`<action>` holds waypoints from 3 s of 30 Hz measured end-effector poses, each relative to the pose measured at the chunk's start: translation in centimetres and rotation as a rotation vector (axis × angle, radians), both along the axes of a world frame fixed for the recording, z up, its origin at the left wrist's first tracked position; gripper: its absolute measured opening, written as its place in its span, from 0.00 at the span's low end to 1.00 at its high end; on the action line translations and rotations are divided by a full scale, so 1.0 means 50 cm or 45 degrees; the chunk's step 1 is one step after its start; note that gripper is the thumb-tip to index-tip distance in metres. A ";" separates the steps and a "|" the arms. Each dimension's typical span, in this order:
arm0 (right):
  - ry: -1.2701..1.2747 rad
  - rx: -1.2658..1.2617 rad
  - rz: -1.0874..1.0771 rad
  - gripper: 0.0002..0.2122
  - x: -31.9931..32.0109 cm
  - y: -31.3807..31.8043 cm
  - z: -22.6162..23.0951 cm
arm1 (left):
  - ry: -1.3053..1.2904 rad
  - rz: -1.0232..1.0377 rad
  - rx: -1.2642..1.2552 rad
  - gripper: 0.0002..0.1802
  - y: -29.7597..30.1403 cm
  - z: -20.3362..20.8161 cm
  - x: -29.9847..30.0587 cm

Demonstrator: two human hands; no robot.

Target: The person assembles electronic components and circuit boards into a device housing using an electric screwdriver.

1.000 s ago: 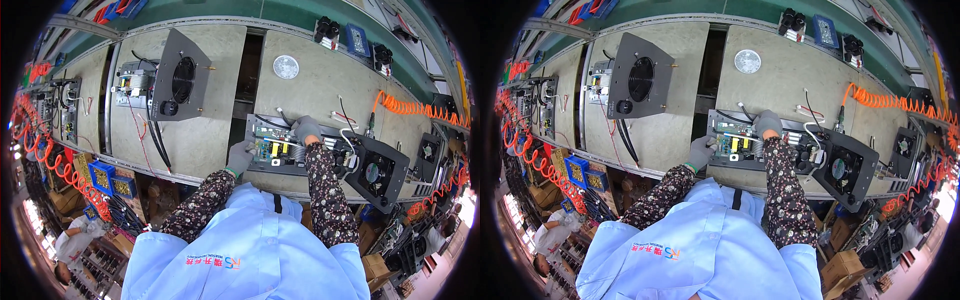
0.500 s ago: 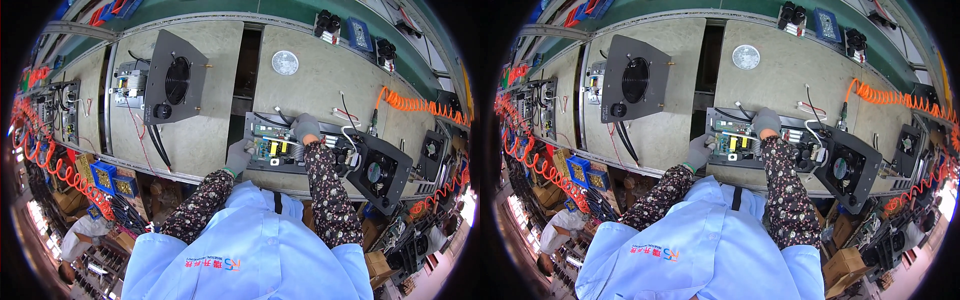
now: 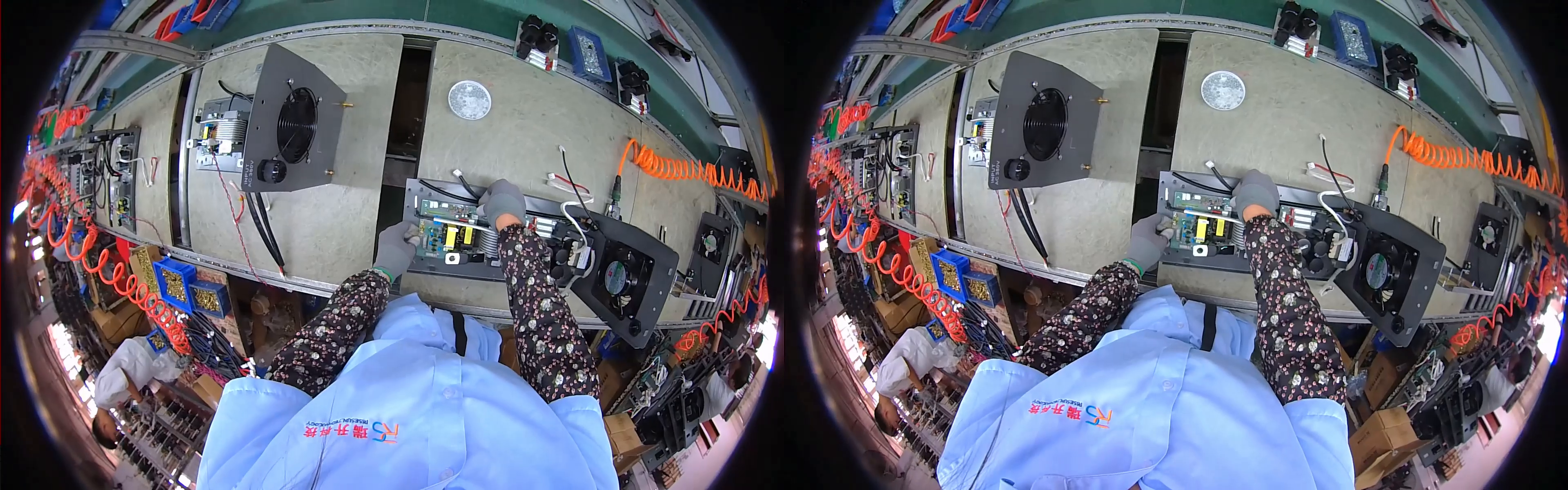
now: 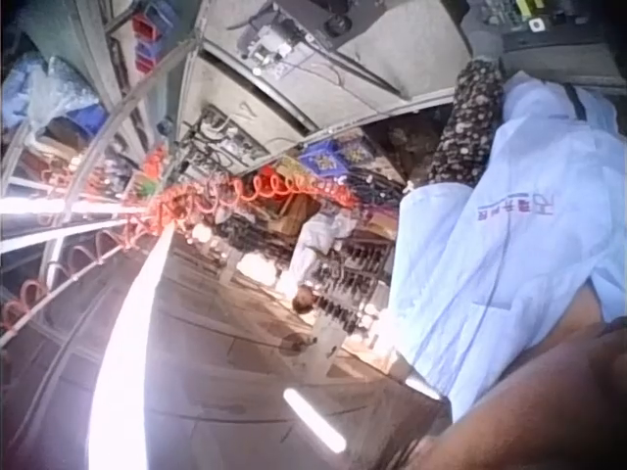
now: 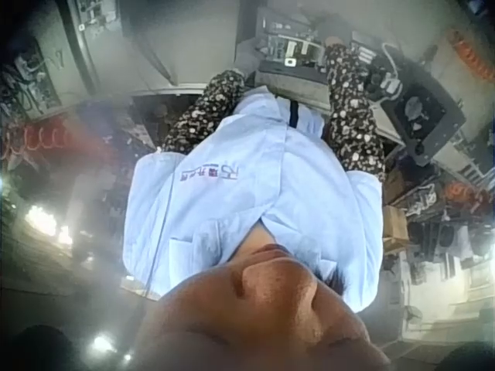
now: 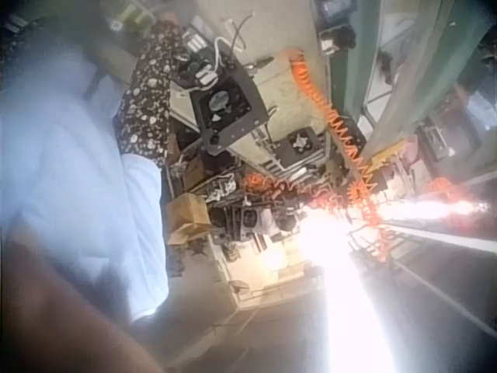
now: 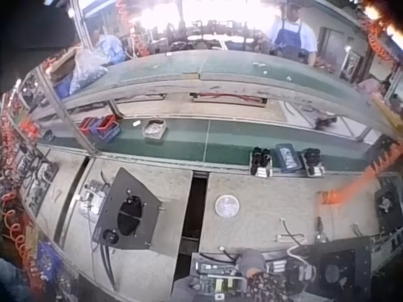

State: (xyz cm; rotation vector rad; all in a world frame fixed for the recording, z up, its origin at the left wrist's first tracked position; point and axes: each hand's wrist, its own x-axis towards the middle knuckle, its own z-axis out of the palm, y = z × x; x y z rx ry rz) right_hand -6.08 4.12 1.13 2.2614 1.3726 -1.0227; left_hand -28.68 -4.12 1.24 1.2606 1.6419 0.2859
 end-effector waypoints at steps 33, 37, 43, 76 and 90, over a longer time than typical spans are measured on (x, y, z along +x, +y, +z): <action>0.992 0.481 -1.458 0.11 -0.115 -0.324 -0.024 | -0.064 -0.275 0.045 0.12 0.026 -0.026 -0.023; 0.975 0.393 -1.519 0.07 -0.111 -0.317 -0.021 | -0.112 -0.227 0.177 0.12 0.007 -0.032 -0.019; 1.371 0.225 -1.724 0.03 -0.088 -0.321 -0.029 | -0.163 -0.188 0.153 0.13 -0.007 -0.053 -0.020; 0.406 0.303 -0.714 0.15 -0.007 -0.268 0.103 | -0.199 -0.195 0.050 0.19 -0.008 -0.018 -0.032; 0.986 0.653 -0.541 0.12 0.078 -0.284 0.173 | 0.453 -0.550 0.691 0.50 -0.038 0.171 0.023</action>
